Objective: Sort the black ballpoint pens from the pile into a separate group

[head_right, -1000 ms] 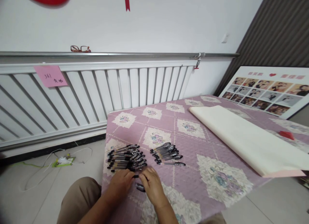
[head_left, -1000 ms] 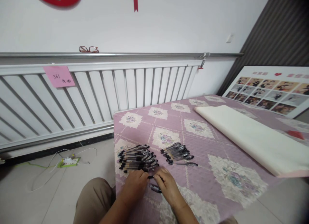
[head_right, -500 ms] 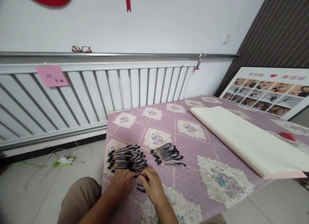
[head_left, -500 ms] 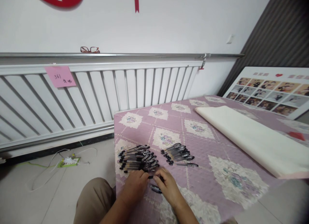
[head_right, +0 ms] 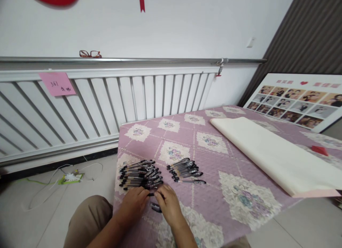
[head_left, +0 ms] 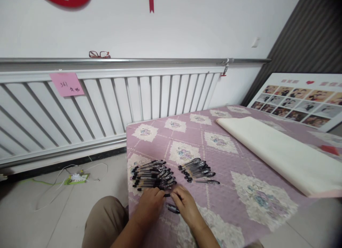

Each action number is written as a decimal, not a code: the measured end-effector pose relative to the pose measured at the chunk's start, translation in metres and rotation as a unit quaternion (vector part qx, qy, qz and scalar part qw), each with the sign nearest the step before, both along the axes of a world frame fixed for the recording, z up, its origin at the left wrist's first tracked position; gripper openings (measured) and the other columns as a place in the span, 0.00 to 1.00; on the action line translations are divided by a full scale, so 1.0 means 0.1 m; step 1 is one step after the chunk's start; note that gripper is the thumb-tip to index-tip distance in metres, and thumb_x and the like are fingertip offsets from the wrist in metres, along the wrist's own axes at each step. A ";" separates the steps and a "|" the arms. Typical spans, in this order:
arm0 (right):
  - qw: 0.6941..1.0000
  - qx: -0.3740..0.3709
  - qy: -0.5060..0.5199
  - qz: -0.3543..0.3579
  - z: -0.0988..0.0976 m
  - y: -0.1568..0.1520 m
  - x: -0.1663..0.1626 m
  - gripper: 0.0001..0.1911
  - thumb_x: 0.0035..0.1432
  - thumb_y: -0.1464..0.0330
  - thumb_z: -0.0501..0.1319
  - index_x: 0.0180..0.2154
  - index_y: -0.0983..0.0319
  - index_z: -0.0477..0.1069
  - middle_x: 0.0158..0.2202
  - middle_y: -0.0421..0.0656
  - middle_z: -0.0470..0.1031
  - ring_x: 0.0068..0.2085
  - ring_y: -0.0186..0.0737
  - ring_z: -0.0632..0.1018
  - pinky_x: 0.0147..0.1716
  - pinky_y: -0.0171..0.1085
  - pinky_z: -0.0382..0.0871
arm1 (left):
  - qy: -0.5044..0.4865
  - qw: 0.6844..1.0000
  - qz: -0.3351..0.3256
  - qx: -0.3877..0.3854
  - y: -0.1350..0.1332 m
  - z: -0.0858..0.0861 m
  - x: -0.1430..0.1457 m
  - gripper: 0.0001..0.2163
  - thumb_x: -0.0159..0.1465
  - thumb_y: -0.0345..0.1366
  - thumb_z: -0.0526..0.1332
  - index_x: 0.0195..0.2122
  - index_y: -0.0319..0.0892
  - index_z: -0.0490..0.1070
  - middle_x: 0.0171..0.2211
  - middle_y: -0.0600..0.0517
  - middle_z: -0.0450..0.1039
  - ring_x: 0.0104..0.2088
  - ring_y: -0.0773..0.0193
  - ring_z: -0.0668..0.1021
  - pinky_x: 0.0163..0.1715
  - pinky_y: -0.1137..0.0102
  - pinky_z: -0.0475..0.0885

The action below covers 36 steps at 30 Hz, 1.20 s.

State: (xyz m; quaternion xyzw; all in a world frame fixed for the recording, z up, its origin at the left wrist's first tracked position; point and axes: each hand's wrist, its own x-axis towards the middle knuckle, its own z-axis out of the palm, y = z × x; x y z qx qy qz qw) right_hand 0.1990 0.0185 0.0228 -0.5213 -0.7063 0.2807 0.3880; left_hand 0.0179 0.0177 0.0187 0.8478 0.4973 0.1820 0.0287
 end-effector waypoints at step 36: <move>0.999 -0.018 0.040 -0.024 0.03 -0.01 -0.01 0.08 0.58 0.65 0.56 0.34 0.59 0.72 0.32 0.41 0.74 0.35 0.41 0.74 0.36 0.37 0.67 | -0.043 0.999 0.023 0.002 -0.01 0.01 -0.01 0.04 0.63 0.30 0.56 0.35 0.45 0.69 0.33 0.52 0.70 0.35 0.60 0.72 0.37 0.67 0.65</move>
